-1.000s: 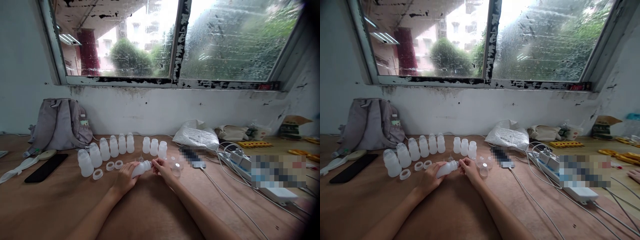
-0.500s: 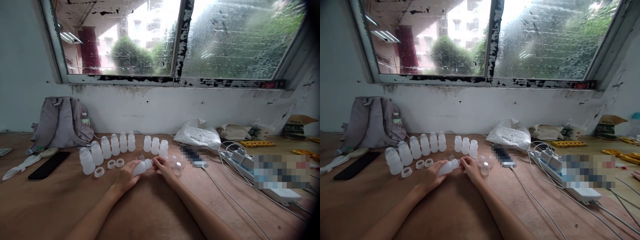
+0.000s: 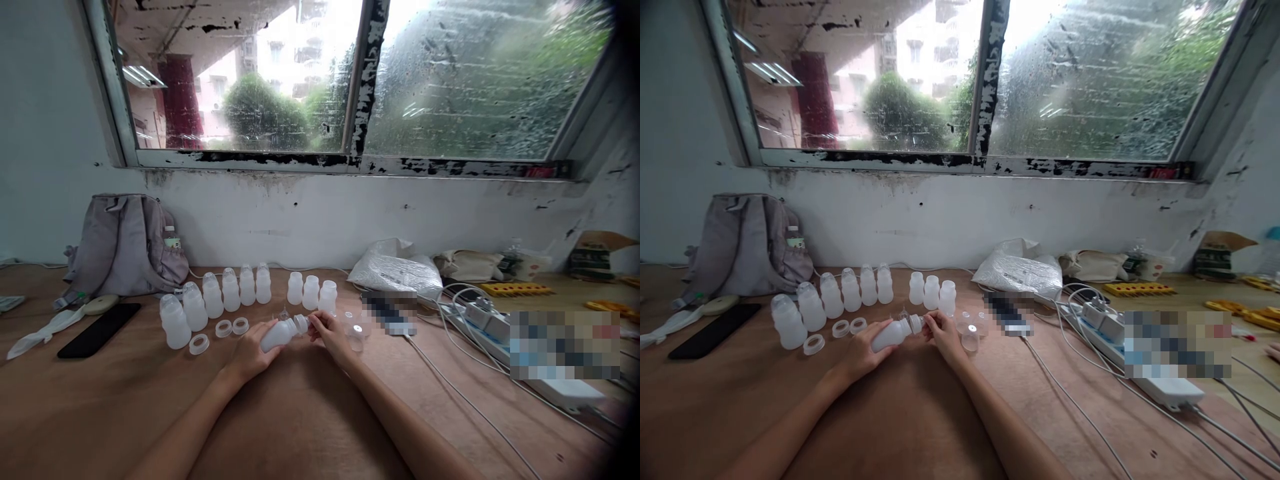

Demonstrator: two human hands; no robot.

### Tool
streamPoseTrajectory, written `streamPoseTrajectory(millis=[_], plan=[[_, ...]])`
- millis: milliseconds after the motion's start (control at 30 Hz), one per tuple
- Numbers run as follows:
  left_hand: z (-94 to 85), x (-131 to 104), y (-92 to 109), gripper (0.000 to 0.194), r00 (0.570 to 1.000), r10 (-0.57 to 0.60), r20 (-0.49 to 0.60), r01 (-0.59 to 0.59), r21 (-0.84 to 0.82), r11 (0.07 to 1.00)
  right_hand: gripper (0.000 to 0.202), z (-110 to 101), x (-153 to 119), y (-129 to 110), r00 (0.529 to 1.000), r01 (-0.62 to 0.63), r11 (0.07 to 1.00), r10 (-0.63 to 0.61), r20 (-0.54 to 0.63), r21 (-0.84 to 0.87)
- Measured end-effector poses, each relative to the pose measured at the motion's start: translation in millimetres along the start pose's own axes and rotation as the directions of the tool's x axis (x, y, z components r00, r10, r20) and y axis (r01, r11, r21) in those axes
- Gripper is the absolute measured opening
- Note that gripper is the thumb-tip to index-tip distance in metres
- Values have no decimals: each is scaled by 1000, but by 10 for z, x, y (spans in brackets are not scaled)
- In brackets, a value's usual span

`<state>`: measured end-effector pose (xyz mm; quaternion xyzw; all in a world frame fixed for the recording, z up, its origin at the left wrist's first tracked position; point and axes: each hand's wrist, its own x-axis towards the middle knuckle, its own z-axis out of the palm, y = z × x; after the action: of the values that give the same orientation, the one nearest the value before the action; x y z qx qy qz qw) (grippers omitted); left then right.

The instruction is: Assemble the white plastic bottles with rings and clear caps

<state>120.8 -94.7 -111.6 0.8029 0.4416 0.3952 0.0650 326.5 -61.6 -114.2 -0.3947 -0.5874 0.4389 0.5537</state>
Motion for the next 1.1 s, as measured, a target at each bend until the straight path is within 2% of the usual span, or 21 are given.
streamPoseTrajectory(millis=[300, 600, 1100], plan=[[-5, -19, 3, 50, 999, 26, 23, -27, 38, 999, 31, 21, -32, 9, 998, 27, 993, -20, 58, -114], [-31, -27, 37, 49, 998, 61, 32, -61, 20, 998, 36, 32, -56, -41, 1000, 18, 970, -21, -9, -241], [-1, -28, -3, 51, 996, 79, 40, -76, -51, 996, 52, 24, -48, -97, 999, 22, 924, -32, -19, -381]])
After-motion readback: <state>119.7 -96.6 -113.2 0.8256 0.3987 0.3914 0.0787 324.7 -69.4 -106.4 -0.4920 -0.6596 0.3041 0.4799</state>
